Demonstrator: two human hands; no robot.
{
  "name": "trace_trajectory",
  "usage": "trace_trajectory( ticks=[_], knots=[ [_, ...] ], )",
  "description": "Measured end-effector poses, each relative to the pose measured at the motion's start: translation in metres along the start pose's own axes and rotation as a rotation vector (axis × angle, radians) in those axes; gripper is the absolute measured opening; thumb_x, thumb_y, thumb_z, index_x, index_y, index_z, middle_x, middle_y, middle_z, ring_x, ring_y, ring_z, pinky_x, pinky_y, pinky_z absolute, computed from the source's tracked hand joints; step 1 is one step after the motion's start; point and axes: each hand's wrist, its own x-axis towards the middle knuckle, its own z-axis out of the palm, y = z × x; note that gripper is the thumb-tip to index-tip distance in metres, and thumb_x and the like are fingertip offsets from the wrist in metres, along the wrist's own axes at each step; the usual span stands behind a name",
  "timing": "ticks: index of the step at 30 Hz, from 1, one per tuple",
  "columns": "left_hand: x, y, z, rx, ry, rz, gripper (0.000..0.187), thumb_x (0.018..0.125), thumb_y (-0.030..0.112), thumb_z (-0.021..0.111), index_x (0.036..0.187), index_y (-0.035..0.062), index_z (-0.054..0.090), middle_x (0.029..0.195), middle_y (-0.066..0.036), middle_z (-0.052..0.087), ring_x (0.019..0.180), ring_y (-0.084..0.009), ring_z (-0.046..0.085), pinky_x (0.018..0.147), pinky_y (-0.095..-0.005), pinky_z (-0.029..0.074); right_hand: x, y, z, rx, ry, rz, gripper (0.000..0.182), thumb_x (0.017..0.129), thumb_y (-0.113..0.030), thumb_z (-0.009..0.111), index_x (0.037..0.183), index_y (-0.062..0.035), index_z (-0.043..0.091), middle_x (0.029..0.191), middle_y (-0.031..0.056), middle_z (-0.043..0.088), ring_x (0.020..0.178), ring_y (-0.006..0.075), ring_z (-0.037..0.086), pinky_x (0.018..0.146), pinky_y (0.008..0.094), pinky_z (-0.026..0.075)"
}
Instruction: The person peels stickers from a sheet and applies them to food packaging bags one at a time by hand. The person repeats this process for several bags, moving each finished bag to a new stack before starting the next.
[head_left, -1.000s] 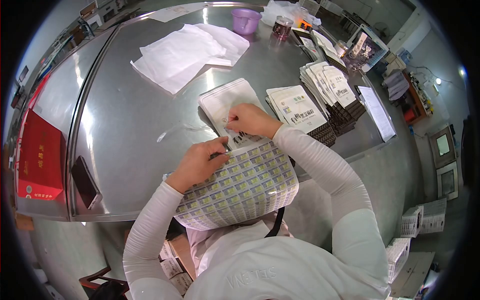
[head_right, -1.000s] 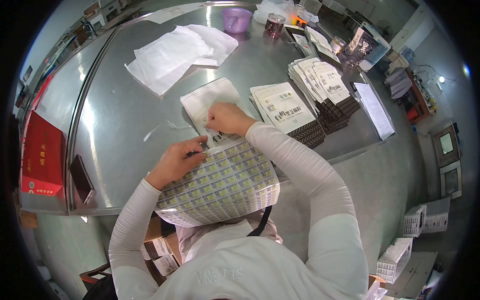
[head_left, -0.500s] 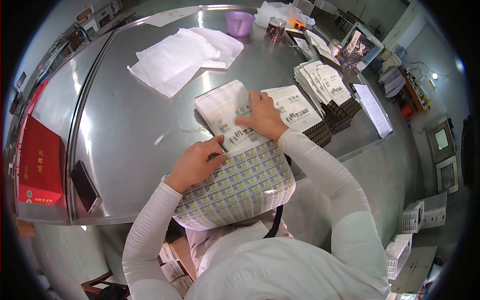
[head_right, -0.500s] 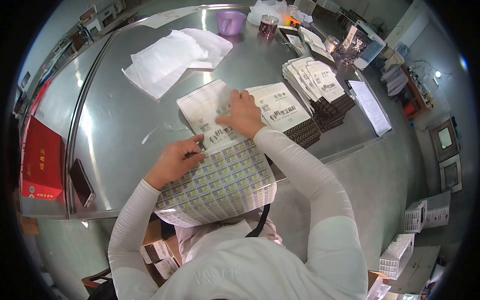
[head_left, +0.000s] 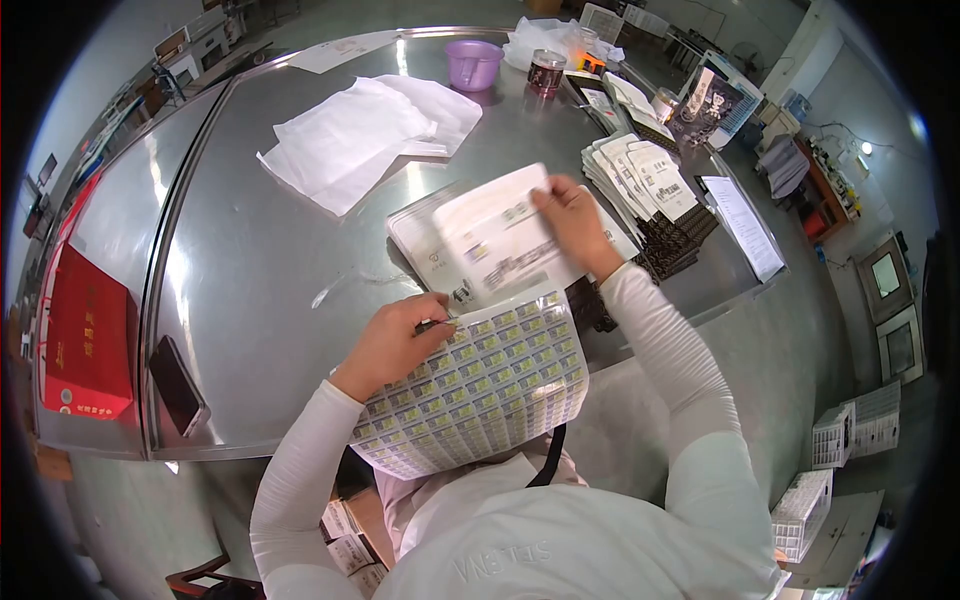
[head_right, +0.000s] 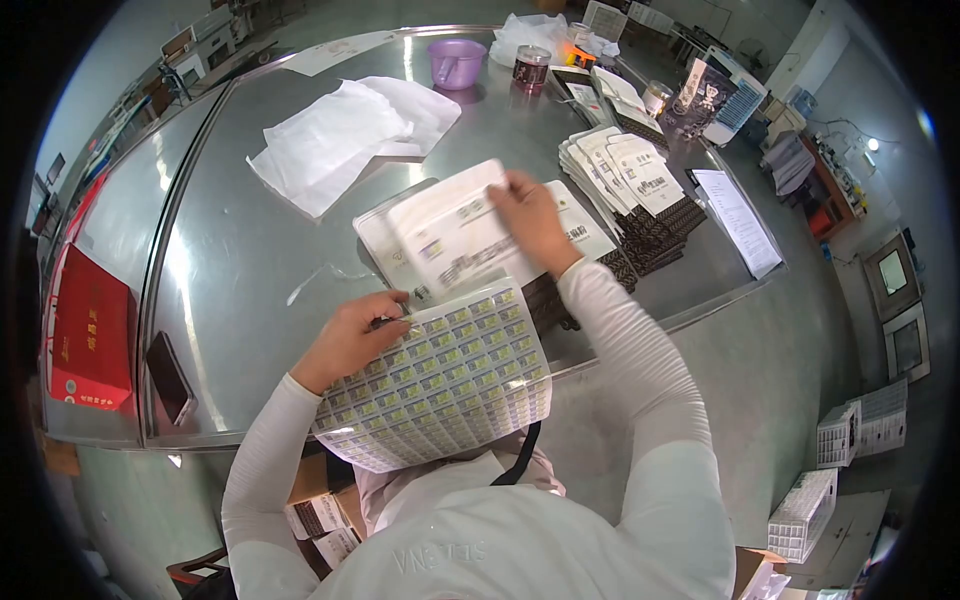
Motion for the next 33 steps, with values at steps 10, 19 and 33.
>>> trace_trajectory(
  ticks=[10, 19, 33],
  knots=[
    [-0.002, 0.007, 0.001, -0.037, -0.004, -0.07, 0.016, 0.086, 0.015, 0.065, 0.094, 0.0012, 0.066, 0.073, -0.011, 0.065, 0.061, -0.0166, 0.057, 0.061, -0.0304, 0.047, 0.003, 0.004, -0.021, -0.832, 0.018, -0.398, 0.037, 0.081, -0.017, 0.073, 0.113, -0.0017, 0.06, 0.106, 0.0141, 0.061, 0.095, 0.0253, 0.059, 0.085, 0.0347, 0.048],
    [-0.005, 0.005, -0.002, -0.057, 0.045, -0.087, 0.015, 0.085, 0.016, 0.067, 0.088, 0.0012, 0.065, 0.068, -0.01, 0.061, 0.059, -0.017, 0.054, 0.059, -0.0318, 0.045, -0.068, -0.055, 0.055, -0.653, -0.785, -0.199, 0.019, 0.083, -0.019, 0.068, 0.087, -0.0021, 0.059, 0.078, 0.0148, 0.061, 0.073, 0.0331, 0.059, 0.065, 0.0399, 0.044],
    [-0.012, 0.002, -0.021, -0.139, -0.043, -0.189, 0.012, 0.089, 0.01, 0.065, 0.091, -0.001, 0.067, 0.073, -0.001, 0.064, 0.067, -0.0051, 0.054, 0.06, -0.0235, 0.046, -0.074, -0.053, 0.057, -0.479, -0.601, -0.209, 0.016, 0.086, -0.013, 0.067, 0.094, -0.0033, 0.058, 0.085, 0.0119, 0.064, 0.077, 0.0283, 0.062, 0.07, 0.0359, 0.048]
  ],
)
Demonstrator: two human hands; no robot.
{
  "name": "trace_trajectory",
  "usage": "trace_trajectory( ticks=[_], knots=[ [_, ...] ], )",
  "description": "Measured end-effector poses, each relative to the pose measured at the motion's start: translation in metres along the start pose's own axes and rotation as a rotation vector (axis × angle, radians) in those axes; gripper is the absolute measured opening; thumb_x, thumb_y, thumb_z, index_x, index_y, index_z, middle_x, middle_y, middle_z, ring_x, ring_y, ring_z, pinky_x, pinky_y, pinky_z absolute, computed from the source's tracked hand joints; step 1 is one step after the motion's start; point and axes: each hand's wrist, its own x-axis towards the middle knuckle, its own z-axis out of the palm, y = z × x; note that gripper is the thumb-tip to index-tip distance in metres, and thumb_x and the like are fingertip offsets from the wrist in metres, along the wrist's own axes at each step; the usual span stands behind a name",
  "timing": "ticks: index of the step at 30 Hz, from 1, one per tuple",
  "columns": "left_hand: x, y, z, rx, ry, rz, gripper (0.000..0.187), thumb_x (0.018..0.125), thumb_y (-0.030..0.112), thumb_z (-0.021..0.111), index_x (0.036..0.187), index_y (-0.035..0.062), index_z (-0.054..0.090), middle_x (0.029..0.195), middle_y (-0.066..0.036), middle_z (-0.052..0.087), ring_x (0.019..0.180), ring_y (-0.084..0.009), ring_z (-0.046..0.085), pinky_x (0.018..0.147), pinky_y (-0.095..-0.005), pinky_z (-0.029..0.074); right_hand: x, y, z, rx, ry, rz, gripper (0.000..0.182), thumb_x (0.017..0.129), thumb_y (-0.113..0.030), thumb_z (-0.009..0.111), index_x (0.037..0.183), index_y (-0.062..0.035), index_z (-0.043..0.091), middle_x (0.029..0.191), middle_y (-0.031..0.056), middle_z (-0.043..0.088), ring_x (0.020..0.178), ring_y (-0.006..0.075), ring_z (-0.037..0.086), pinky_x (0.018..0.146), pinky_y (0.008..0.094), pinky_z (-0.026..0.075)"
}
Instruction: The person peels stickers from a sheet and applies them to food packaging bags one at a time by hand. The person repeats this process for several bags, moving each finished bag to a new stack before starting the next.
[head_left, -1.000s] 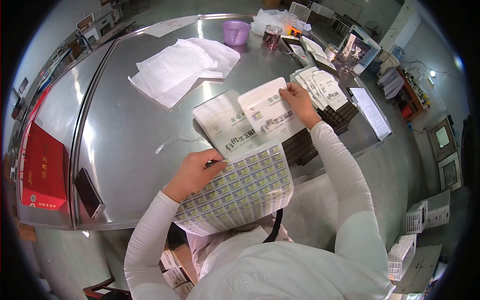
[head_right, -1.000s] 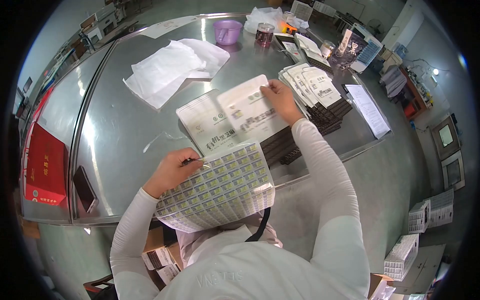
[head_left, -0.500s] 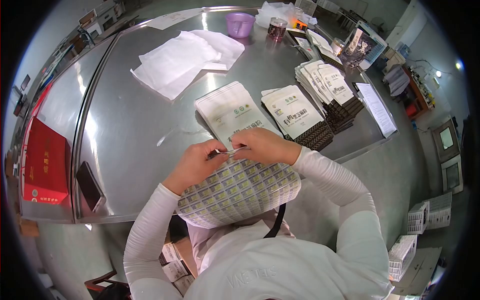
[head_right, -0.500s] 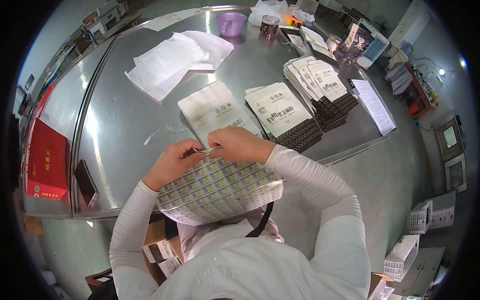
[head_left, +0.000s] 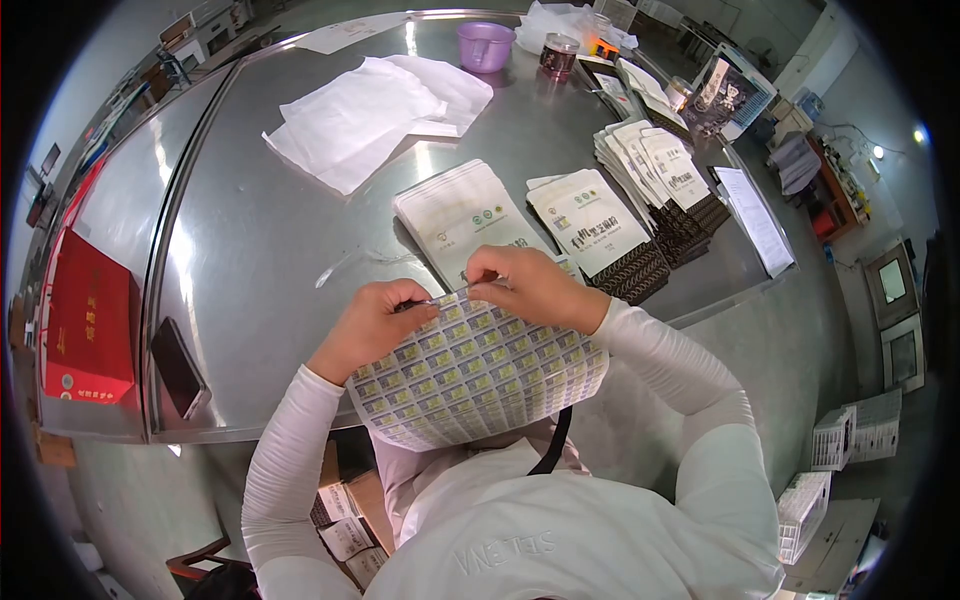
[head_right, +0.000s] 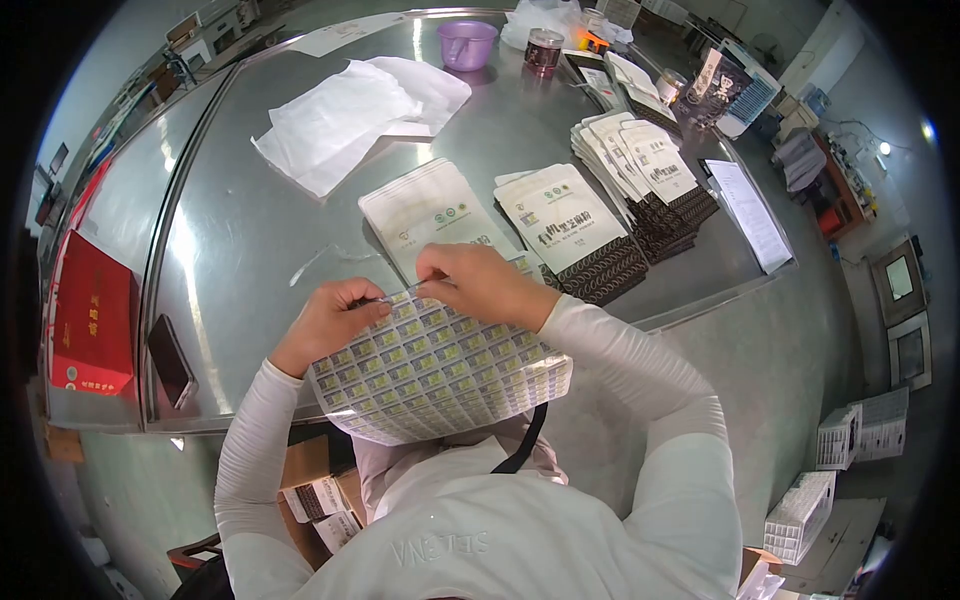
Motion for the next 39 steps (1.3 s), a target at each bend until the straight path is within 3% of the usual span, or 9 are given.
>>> trace_trajectory(
  ticks=[3, 6, 9, 13, 21, 27, 30, 33, 39],
  knots=[
    [0.002, -0.002, 0.0, -0.006, 0.004, -0.018, 0.012, 0.089, 0.01, 0.065, 0.091, -0.0011, 0.066, 0.073, 0.0, 0.063, 0.067, -0.0051, 0.054, 0.06, -0.0232, 0.046, 0.002, 0.011, 0.006, -0.16, 0.121, -0.272, 0.016, 0.086, -0.013, 0.068, 0.091, -0.0037, 0.055, 0.084, 0.01, 0.063, 0.077, 0.0214, 0.062, 0.071, 0.0319, 0.048],
    [0.004, -0.007, 0.003, 0.003, 0.024, 0.034, 0.013, 0.087, 0.012, 0.066, 0.092, -0.0002, 0.067, 0.082, -0.007, 0.067, 0.069, -0.0104, 0.058, 0.063, -0.0263, 0.047, 0.01, 0.013, 0.003, 0.291, 0.231, -0.086, 0.015, 0.086, -0.013, 0.067, 0.088, -0.0033, 0.056, 0.085, 0.008, 0.064, 0.078, 0.0158, 0.062, 0.069, 0.029, 0.046],
    [0.011, -0.015, 0.012, 0.07, 0.043, 0.173, 0.015, 0.085, 0.014, 0.067, 0.093, 0.0011, 0.067, 0.104, -0.014, 0.068, 0.082, -0.02, 0.065, 0.073, -0.0306, 0.049, 0.033, 0.029, -0.012, 0.185, 0.074, 0.126, 0.013, 0.085, -0.013, 0.067, 0.085, -0.0024, 0.058, 0.082, 0.0059, 0.066, 0.075, 0.0119, 0.061, 0.066, 0.0279, 0.046],
    [0.016, -0.015, 0.016, 0.059, 0.013, 0.178, 0.016, 0.084, 0.014, 0.067, 0.094, 0.002, 0.067, 0.127, -0.018, 0.06, 0.102, -0.0302, 0.065, 0.085, -0.0343, 0.049, 0.059, 0.044, -0.007, 0.058, -0.095, 0.22, 0.015, 0.084, -0.015, 0.066, 0.082, -0.0012, 0.062, 0.072, 0.0055, 0.066, 0.066, 0.0136, 0.061, 0.062, 0.0288, 0.046],
    [0.017, -0.021, 0.018, 0.042, 0.023, 0.196, 0.017, 0.084, 0.014, 0.067, 0.095, 0.0012, 0.066, 0.126, -0.018, 0.06, 0.102, -0.0307, 0.065, 0.087, -0.0342, 0.049, 0.079, 0.045, -0.004, -0.108, -0.238, 0.216, 0.019, 0.078, -0.02, 0.068, 0.075, -0.001, 0.066, 0.067, 0.0074, 0.067, 0.061, 0.0176, 0.062, 0.06, 0.0323, 0.047],
    [0.018, -0.021, 0.017, 0.048, 0.023, 0.185, 0.016, 0.083, 0.013, 0.067, 0.093, 0.0006, 0.066, 0.126, -0.018, 0.06, 0.1, -0.0302, 0.066, 0.084, -0.0344, 0.05, 0.08, 0.047, 0.004, -0.176, -0.2, 0.252, 0.02, 0.077, -0.021, 0.069, 0.073, -0.002, 0.064, 0.068, 0.0088, 0.067, 0.063, 0.0207, 0.063, 0.062, 0.0336, 0.048],
    [0.021, -0.027, 0.02, 0.027, 0.029, 0.213, 0.016, 0.083, 0.013, 0.068, 0.093, 0.0005, 0.066, 0.126, -0.018, 0.06, 0.099, -0.0299, 0.067, 0.084, -0.0343, 0.051, 0.075, 0.044, 0.014, -0.301, -0.061, 0.144, 0.023, 0.076, -0.024, 0.07, 0.073, -0.0023, 0.063, 0.072, 0.0109, 0.067, 0.07, 0.0248, 0.065, 0.065, 0.0359, 0.048],
    [0.021, -0.032, 0.022, 0.009, 0.012, 0.187, 0.017, 0.082, 0.013, 0.068, 0.093, 0.0005, 0.066, 0.127, -0.018, 0.06, 0.1, -0.0308, 0.066, 0.084, -0.0347, 0.051, 0.076, 0.036, 0.015, -0.33, -0.144, 0.357, 0.035, 0.072, -0.029, 0.073, 0.09, -0.001, 0.065, 0.09, 0.0175, 0.067, 0.088, 0.0326, 0.065, 0.078, 0.0411, 0.051],
    [0.018, -0.022, 0.019, 0.116, 0.024, 0.224, 0.016, 0.083, 0.014, 0.067, 0.091, 0.0005, 0.066, 0.127, -0.022, 0.058, 0.105, -0.0332, 0.063, 0.087, -0.036, 0.049, 0.053, 0.041, 0.001, -0.428, 0.17, 0.462, 0.066, 0.07, -0.04, 0.077, 0.115, 0.0005, 0.05, 0.112, 0.0206, 0.057, 0.105, 0.0361, 0.057, 0.085, 0.0416, 0.048]
  ],
)
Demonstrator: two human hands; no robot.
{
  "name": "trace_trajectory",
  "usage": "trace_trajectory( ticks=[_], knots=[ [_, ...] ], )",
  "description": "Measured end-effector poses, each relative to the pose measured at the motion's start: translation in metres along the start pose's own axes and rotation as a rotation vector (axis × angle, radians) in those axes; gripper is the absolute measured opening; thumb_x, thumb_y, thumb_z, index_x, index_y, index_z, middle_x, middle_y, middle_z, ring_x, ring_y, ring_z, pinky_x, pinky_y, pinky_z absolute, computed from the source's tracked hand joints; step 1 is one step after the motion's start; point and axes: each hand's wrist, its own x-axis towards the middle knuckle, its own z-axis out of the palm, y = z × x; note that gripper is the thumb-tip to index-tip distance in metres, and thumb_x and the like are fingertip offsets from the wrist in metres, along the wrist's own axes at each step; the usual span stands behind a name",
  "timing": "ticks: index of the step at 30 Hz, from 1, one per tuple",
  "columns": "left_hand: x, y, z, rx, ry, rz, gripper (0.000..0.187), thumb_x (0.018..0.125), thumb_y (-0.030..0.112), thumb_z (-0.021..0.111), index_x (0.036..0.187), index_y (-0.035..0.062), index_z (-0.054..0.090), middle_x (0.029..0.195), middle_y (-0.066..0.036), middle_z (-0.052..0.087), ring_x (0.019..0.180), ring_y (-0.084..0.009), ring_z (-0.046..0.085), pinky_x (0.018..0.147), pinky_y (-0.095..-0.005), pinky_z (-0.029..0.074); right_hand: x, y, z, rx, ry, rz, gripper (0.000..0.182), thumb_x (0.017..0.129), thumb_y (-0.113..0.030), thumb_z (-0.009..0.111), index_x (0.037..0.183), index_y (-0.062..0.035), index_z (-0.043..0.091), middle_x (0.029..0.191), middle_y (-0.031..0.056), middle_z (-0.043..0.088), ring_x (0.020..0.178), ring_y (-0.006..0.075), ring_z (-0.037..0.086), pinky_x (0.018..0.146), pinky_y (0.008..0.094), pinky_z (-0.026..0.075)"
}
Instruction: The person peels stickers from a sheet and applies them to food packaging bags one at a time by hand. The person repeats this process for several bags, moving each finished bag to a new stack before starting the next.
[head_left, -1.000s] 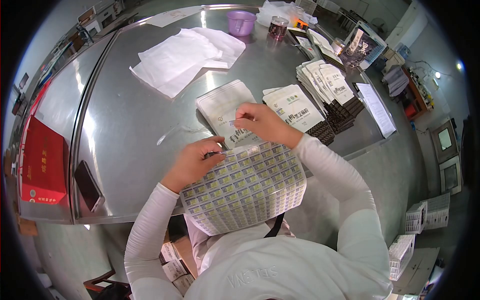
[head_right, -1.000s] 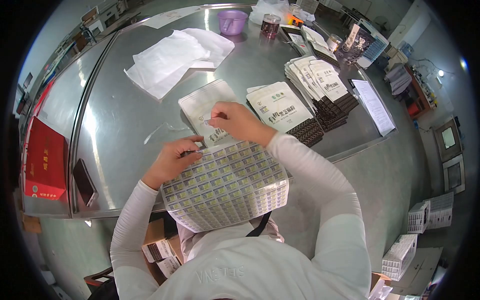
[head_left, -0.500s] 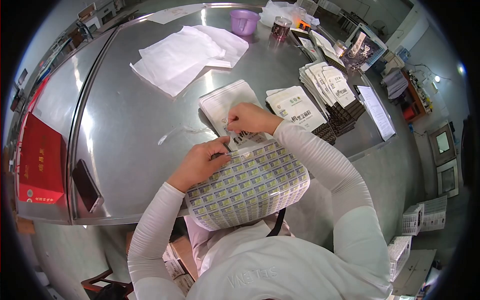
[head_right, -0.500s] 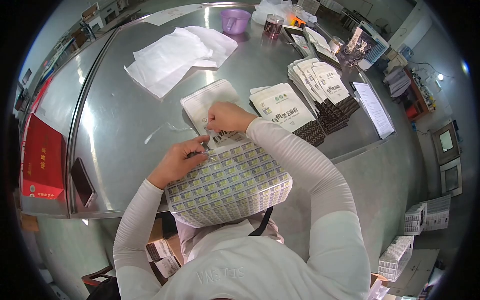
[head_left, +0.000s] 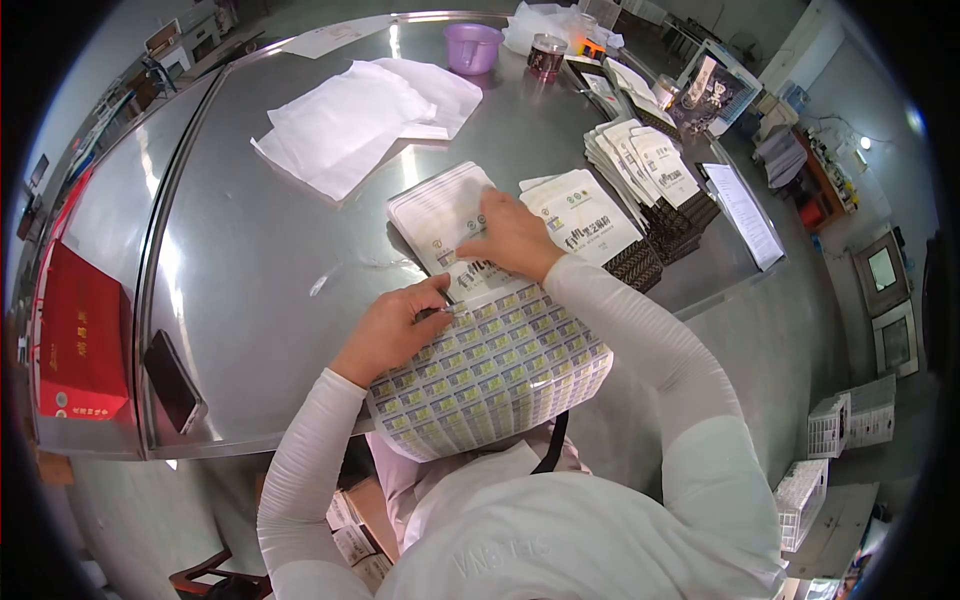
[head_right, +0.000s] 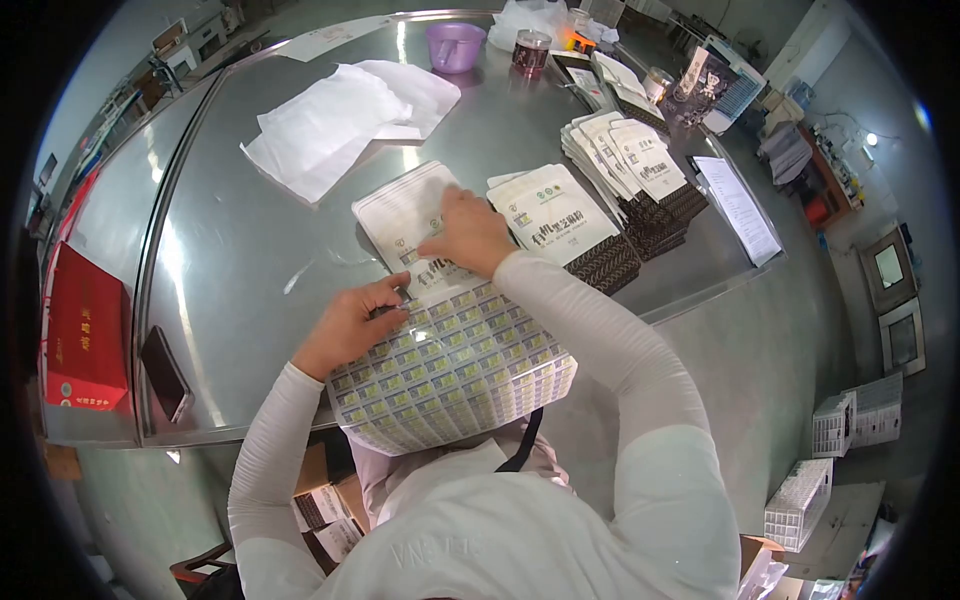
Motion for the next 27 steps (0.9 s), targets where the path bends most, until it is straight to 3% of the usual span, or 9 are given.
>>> trace_trajectory(
  ticks=[6, 9, 12, 15, 16, 19, 22, 26, 27],
  knots=[
    [0.004, 0.004, -0.004, 0.074, -0.029, 0.04, 0.013, 0.082, 0.011, 0.068, 0.091, 0.0016, 0.065, 0.128, -0.022, 0.057, 0.107, -0.0263, 0.064, 0.081, -0.0309, 0.048, -0.004, 0.016, -0.004, -0.082, -0.009, 0.136, 0.079, 0.068, -0.045, 0.078, 0.125, 0.0005, 0.048, 0.127, 0.0188, 0.044, 0.117, 0.0367, 0.046, 0.091, 0.0477, 0.046],
    [0.003, 0.007, -0.004, 0.057, -0.032, -0.018, 0.013, 0.082, 0.011, 0.068, 0.09, 0.0017, 0.065, 0.129, -0.022, 0.057, 0.11, -0.0253, 0.062, 0.081, -0.0307, 0.047, -0.009, 0.021, 0.005, -0.082, 0.165, 0.026, 0.07, 0.071, -0.038, 0.078, 0.122, 0.0007, 0.049, 0.125, 0.0194, 0.045, 0.117, 0.0357, 0.046, 0.09, 0.0459, 0.046],
    [0.004, 0.009, -0.004, 0.064, -0.031, -0.018, 0.012, 0.083, 0.01, 0.068, 0.09, 0.0014, 0.065, 0.126, -0.02, 0.06, 0.11, -0.0237, 0.062, 0.081, -0.031, 0.048, -0.003, 0.039, 0.015, 0.128, 0.474, -0.191, 0.043, 0.081, -0.024, 0.073, 0.112, 0.0002, 0.055, 0.112, 0.0131, 0.056, 0.102, 0.0236, 0.056, 0.082, 0.036, 0.049],
    [0.003, 0.006, -0.004, 0.068, -0.011, 0.069, 0.011, 0.084, 0.009, 0.066, 0.091, 0.0011, 0.065, 0.118, -0.016, 0.064, 0.1, -0.0209, 0.065, 0.079, -0.0308, 0.048, -0.001, 0.047, -0.01, 0.998, 0.078, 0.055, 0.016, 0.09, -0.014, 0.064, 0.099, -0.0014, 0.06, 0.091, 0.003, 0.063, 0.08, 0.0093, 0.057, 0.071, 0.0242, 0.048],
    [0.003, 0.005, -0.003, 0.066, -0.002, 0.103, 0.011, 0.085, 0.009, 0.066, 0.092, 0.001, 0.065, 0.115, -0.015, 0.065, 0.095, -0.0198, 0.066, 0.079, -0.0307, 0.048, 0.0, 0.052, -0.013, 1.035, 0.193, -0.034, 0.009, 0.093, -0.013, 0.06, 0.091, -0.0041, 0.063, 0.08, -0.0047, 0.062, 0.07, 0.0017, 0.052, 0.065, 0.0175, 0.043],
    [-0.001, 0.016, -0.002, -0.099, 0.035, 0.028, 0.016, 0.086, 0.016, 0.065, 0.091, 0.0011, 0.066, 0.092, -0.016, 0.068, 0.081, -0.0254, 0.066, 0.072, -0.0334, 0.05, 0.019, 0.097, -0.035, 0.974, 0.291, 0.039, 0.017, 0.089, -0.017, 0.066, 0.094, -0.0014, 0.065, 0.08, 0.0006, 0.065, 0.071, 0.0052, 0.055, 0.064, 0.0219, 0.045],
    [-0.004, 0.024, -0.006, -0.112, -0.016, -0.137, 0.016, 0.087, 0.016, 0.065, 0.093, 0.0008, 0.067, 0.075, -0.011, 0.066, 0.064, -0.0165, 0.059, 0.063, -0.0295, 0.048, 0.03, 0.148, -0.052, 0.615, 0.351, 0.092, 0.021, 0.086, -0.018, 0.068, 0.099, -0.0015, 0.064, 0.081, 0.0057, 0.066, 0.071, 0.0126, 0.06, 0.066, 0.0276, 0.048],
    [-0.003, 0.017, -0.003, -0.114, 0.016, -0.084, 0.016, 0.087, 0.015, 0.065, 0.093, 0.0004, 0.067, 0.071, -0.009, 0.065, 0.061, -0.0127, 0.057, 0.06, -0.0287, 0.047, 0.034, 0.176, -0.044, -0.136, 0.616, -0.044, 0.031, 0.083, -0.021, 0.071, 0.106, -0.0022, 0.062, 0.094, 0.0144, 0.064, 0.083, 0.0254, 0.062, 0.077, 0.0343, 0.05],
    [-0.003, 0.016, -0.003, -0.111, 0.012, -0.092, 0.016, 0.087, 0.015, 0.066, 0.093, 0.0003, 0.067, 0.071, -0.009, 0.065, 0.062, -0.0128, 0.057, 0.06, -0.0287, 0.047, 0.029, 0.164, -0.04, -0.033, 0.554, -0.09, 0.031, 0.083, -0.021, 0.071, 0.106, -0.0021, 0.063, 0.095, 0.014, 0.064, 0.085, 0.0253, 0.062, 0.078, 0.0354, 0.05]
  ],
)
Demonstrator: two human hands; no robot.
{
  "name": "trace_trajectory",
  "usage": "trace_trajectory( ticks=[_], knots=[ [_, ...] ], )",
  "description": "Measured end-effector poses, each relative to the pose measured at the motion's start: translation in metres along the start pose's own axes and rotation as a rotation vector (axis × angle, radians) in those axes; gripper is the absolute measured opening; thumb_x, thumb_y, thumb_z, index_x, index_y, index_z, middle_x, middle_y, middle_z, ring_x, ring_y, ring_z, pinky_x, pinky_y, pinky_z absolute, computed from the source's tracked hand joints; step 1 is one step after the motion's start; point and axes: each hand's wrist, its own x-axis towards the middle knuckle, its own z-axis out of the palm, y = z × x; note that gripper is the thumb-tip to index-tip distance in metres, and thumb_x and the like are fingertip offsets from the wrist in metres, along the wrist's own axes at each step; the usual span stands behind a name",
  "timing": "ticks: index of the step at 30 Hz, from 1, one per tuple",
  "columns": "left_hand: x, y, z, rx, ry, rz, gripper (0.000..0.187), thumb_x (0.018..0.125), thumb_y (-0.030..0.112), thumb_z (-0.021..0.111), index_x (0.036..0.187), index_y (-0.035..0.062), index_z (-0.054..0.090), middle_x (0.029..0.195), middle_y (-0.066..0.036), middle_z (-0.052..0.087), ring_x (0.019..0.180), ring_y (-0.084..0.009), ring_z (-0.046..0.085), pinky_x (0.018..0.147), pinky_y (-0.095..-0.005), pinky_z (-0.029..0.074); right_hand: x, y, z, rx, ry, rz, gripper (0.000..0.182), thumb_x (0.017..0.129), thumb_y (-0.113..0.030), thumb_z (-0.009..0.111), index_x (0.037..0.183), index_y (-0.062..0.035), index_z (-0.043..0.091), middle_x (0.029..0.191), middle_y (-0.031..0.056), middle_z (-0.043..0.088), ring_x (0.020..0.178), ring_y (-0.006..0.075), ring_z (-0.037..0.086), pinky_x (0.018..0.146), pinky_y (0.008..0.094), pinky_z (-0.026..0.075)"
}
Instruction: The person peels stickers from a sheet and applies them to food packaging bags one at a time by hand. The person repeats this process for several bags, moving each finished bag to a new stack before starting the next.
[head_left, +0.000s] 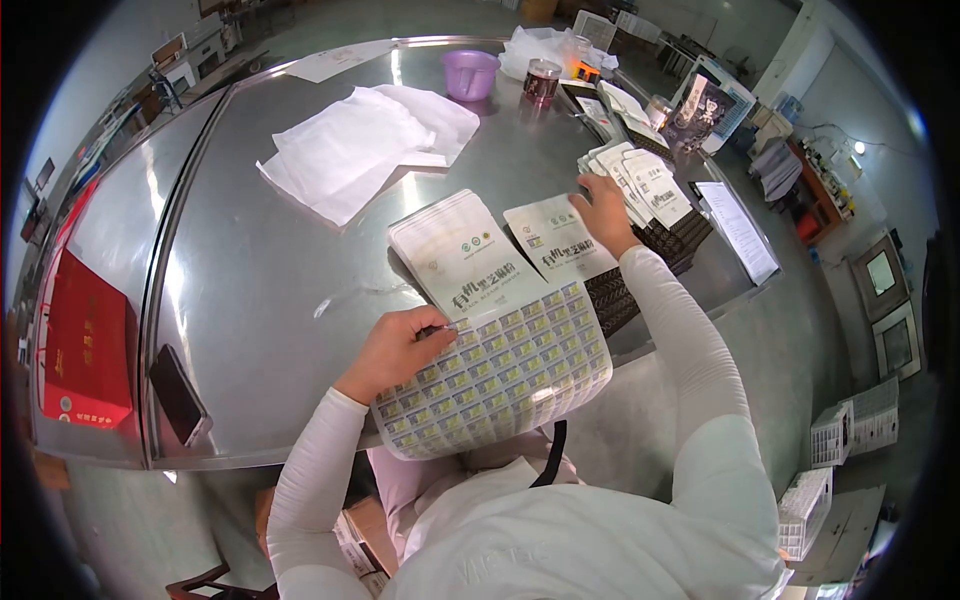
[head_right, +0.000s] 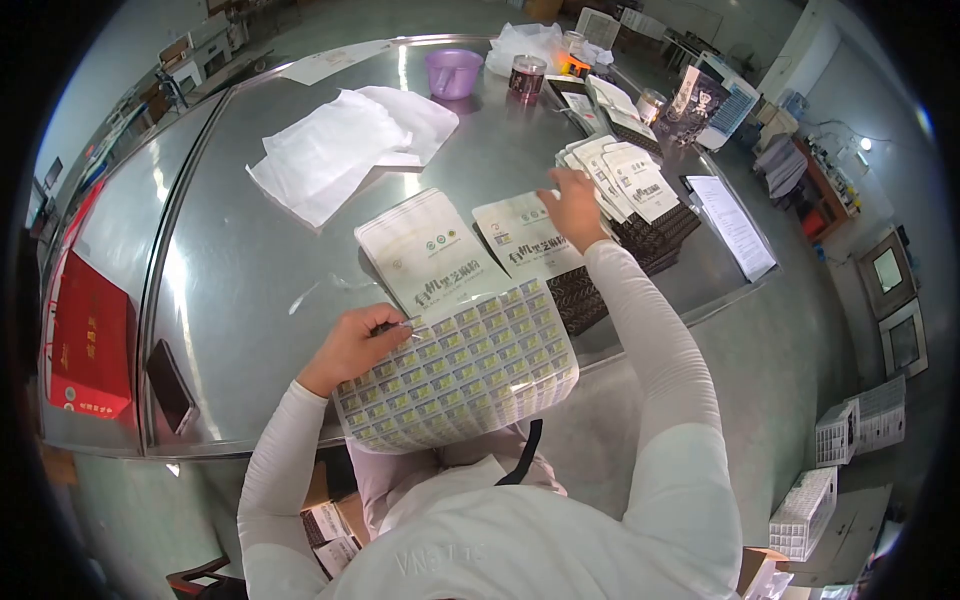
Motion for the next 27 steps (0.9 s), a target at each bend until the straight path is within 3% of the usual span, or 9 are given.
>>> trace_trajectory(
  ticks=[2, 4, 6, 9, 13, 18, 24, 27],
  knots=[
    [0.003, -0.002, -0.001, -0.003, 0.0, -0.012, 0.016, 0.087, 0.015, 0.066, 0.092, 0.0001, 0.067, 0.071, -0.009, 0.065, 0.062, -0.0126, 0.057, 0.06, -0.0286, 0.047, -0.009, -0.061, -0.011, 0.226, -0.116, -0.04, 0.032, 0.082, -0.022, 0.072, 0.105, -0.0018, 0.063, 0.098, 0.0132, 0.063, 0.09, 0.0251, 0.062, 0.081, 0.0374, 0.049],
    [0.004, -0.007, 0.0, -0.013, -0.007, -0.023, 0.016, 0.087, 0.015, 0.066, 0.092, -0.0002, 0.066, 0.071, -0.008, 0.064, 0.062, -0.012, 0.057, 0.06, -0.0283, 0.047, -0.032, -0.121, -0.026, 0.625, -0.561, -0.089, 0.03, 0.082, -0.024, 0.072, 0.103, -0.0044, 0.063, 0.098, 0.0115, 0.064, 0.089, 0.0276, 0.062, 0.082, 0.0397, 0.049],
    [0.006, -0.007, 0.0, -0.008, -0.01, -0.033, 0.016, 0.087, 0.015, 0.066, 0.092, -0.0001, 0.066, 0.071, -0.007, 0.064, 0.063, -0.0111, 0.057, 0.06, -0.0279, 0.047, -0.053, -0.161, -0.038, 0.38, -0.672, -0.386, 0.026, 0.082, -0.025, 0.07, 0.099, -0.0071, 0.063, 0.095, 0.0098, 0.065, 0.086, 0.0292, 0.062, 0.078, 0.0398, 0.049],
    [0.005, -0.005, 0.002, -0.049, 0.005, -0.035, 0.015, 0.087, 0.014, 0.066, 0.091, 0.0, 0.066, 0.072, -0.006, 0.064, 0.065, -0.0091, 0.056, 0.061, -0.0266, 0.047, -0.06, -0.176, -0.035, 0.283, -0.776, -0.392, 0.023, 0.082, -0.022, 0.07, 0.097, -0.007, 0.062, 0.091, 0.01, 0.064, 0.083, 0.0299, 0.061, 0.073, 0.0373, 0.048],
    [0.005, -0.016, 0.001, -0.272, 0.063, -0.027, 0.014, 0.088, 0.014, 0.066, 0.09, 0.0001, 0.066, 0.075, -0.003, 0.065, 0.068, -0.0066, 0.056, 0.062, -0.0244, 0.046, -0.057, -0.173, -0.038, 0.282, -0.829, -0.334, 0.02, 0.084, -0.023, 0.068, 0.091, -0.0051, 0.062, 0.082, 0.0109, 0.063, 0.075, 0.0306, 0.061, 0.067, 0.0375, 0.047],
    [0.002, -0.009, -0.009, -0.179, 0.001, -0.115, 0.014, 0.089, 0.014, 0.066, 0.091, -0.0001, 0.067, 0.074, -0.002, 0.064, 0.067, -0.0055, 0.055, 0.06, -0.0234, 0.046, -0.054, -0.161, -0.041, 0.351, -0.867, -0.294, 0.019, 0.085, -0.021, 0.067, 0.089, -0.003, 0.062, 0.08, 0.0122, 0.063, 0.07, 0.0291, 0.06, 0.063, 0.0359, 0.046],
    [0.002, -0.009, -0.011, -0.142, -0.031, -0.13, 0.011, 0.091, 0.011, 0.064, 0.092, 0.0003, 0.065, 0.078, 0.002, 0.062, 0.07, -0.0037, 0.052, 0.062, -0.0213, 0.045, -0.064, -0.163, -0.032, 0.549, -0.692, -0.232, 0.021, 0.083, -0.023, 0.069, 0.095, -0.0058, 0.063, 0.085, 0.0118, 0.066, 0.079, 0.0322, 0.063, 0.071, 0.0391, 0.048],
    [0.002, -0.011, -0.011, -0.152, -0.017, -0.129, 0.011, 0.091, 0.011, 0.064, 0.092, 0.0004, 0.065, 0.076, 0.003, 0.062, 0.07, -0.0037, 0.052, 0.062, -0.0211, 0.044, -0.065, -0.168, -0.031, 0.459, -0.656, -0.321, 0.017, 0.083, -0.012, 0.07, 0.093, -0.0038, 0.059, 0.086, 0.0086, 0.063, 0.082, 0.0249, 0.061, 0.073, 0.0329, 0.047]
  ],
)
